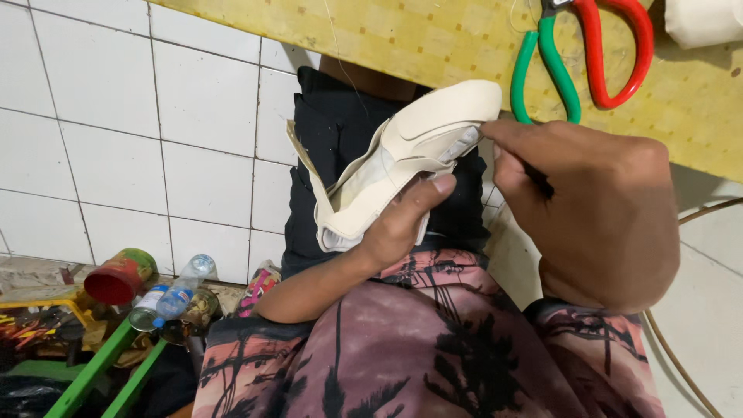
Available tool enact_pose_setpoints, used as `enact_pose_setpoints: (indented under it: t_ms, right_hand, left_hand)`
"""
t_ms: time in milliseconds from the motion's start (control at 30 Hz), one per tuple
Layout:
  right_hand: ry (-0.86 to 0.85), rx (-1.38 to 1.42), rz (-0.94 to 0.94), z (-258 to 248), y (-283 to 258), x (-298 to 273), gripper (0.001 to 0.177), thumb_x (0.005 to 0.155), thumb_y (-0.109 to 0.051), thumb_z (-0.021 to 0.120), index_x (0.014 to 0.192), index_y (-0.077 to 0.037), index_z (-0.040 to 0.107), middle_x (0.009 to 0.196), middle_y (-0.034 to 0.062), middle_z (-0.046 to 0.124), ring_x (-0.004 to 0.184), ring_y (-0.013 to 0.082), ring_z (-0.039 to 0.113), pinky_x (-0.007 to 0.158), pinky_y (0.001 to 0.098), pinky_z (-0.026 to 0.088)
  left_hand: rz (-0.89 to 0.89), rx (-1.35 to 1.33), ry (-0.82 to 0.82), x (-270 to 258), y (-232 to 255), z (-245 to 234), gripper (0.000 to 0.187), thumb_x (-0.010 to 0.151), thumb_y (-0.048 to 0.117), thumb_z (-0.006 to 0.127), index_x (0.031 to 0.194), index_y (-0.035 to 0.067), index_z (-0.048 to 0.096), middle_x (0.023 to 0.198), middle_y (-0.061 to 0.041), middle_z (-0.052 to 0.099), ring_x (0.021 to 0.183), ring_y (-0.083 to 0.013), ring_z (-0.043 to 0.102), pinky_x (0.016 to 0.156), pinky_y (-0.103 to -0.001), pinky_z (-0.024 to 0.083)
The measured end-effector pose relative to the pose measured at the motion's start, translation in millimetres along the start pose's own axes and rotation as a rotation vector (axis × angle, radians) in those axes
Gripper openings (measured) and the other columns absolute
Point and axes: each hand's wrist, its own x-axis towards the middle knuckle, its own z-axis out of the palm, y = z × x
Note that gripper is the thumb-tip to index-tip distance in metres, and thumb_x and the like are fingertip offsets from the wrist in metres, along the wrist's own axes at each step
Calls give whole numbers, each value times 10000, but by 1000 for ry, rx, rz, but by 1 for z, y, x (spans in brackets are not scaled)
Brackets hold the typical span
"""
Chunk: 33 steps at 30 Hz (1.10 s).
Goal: The person uses scissors to trim excess material from a white shoe, then uses a needle and thread to sew along the shoe's edge. The person holds the shoe steady with one hand while manipulating the tools with the other.
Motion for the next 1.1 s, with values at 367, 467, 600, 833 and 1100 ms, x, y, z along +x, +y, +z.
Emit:
enact_pose_setpoints:
  t_ms: [367, 467, 600, 833, 1100]
  right_hand:
    - [52, -13, 8, 7, 0, -3, 207, 966, 41, 693, 1042, -85, 839, 831, 52, 749, 735, 230, 697, 599, 352, 456]
    - [69, 36, -2, 8, 0, 0, 188, 956, 76, 707, 999, -56, 833, 817, 67, 743, 725, 249, 699, 606, 362, 463]
    - [81, 0, -22, 10, 0, 0, 180, 960, 61, 716, 1012, -71, 829, 828, 58, 747, 696, 252, 670, 601, 359, 445]
    - [85, 3, -70, 8, -6, 5, 120, 1002, 32, 725, 963, -35, 816, 765, 75, 715, 588, 250, 577, 532, 378, 392]
    - [58, 76, -77, 8, -9, 9, 277, 1078, -18, 672, 803, -45, 670, 587, 68, 479, 521, 242, 299, 505, 396, 250]
  left_hand:
    - [33, 504, -218, 5, 18, -1, 583, 1031, 420, 495, 1530, 124, 448, 1632, -104, 455, 1572, -296, 385, 1360, -420, 188]
    - [20, 569, -167, 5, 19, 1, 553, 985, 403, 539, 1471, 141, 517, 1568, -102, 534, 1508, -296, 459, 1316, -406, 240]
    - [7, 548, -145, 4, 13, 2, 565, 974, 408, 548, 1460, 122, 525, 1555, -119, 540, 1495, -303, 465, 1306, -406, 251]
    - [22, 461, -62, 1, 4, 6, 526, 967, 368, 570, 1424, 109, 558, 1525, -125, 565, 1470, -298, 491, 1316, -399, 230]
    - [8, 409, -23, 1, -2, 7, 453, 934, 333, 598, 1271, 35, 656, 1379, -131, 656, 1348, -269, 580, 1262, -351, 300]
